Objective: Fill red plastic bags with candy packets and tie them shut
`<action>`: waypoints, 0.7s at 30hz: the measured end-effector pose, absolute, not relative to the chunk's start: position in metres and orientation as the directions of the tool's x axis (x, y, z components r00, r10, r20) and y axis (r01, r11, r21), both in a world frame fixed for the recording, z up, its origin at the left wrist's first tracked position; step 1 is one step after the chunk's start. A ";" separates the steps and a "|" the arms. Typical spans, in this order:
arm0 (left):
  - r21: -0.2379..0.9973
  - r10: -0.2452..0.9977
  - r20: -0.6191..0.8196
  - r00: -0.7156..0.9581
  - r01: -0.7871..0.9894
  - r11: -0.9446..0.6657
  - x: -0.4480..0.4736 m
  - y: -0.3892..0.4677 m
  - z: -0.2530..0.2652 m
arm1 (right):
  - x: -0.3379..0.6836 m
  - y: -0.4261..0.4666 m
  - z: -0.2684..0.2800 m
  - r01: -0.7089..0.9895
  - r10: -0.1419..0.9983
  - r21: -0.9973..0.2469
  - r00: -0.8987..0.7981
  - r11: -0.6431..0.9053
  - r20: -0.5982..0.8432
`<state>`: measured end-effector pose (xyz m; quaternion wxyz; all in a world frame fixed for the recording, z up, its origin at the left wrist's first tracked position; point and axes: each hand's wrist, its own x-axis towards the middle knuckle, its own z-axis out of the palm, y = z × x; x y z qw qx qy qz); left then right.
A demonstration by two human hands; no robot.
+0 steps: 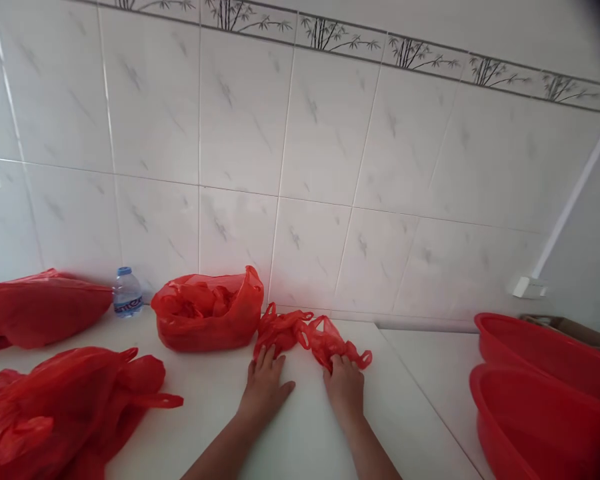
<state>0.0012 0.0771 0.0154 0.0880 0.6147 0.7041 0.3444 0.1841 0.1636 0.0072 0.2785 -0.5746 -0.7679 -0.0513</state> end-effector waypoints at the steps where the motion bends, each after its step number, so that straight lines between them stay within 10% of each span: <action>1: 0.620 0.923 0.319 -0.216 0.784 -0.030 0.001 0.076 0.016 | 0.188 0.157 0.007 0.916 0.856 -0.232 -0.182 0.326 0.485; 12: 0.974 0.973 0.195 -0.127 0.138 -0.177 0.038 0.052 0.022 | 0.200 0.031 0.001 0.865 0.844 -0.222 -0.330 0.450 0.423; 21: 0.886 0.980 0.102 -0.172 -0.433 -0.168 0.022 0.053 0.028 | 0.236 0.023 0.018 0.854 0.914 -0.471 -0.015 0.222 0.405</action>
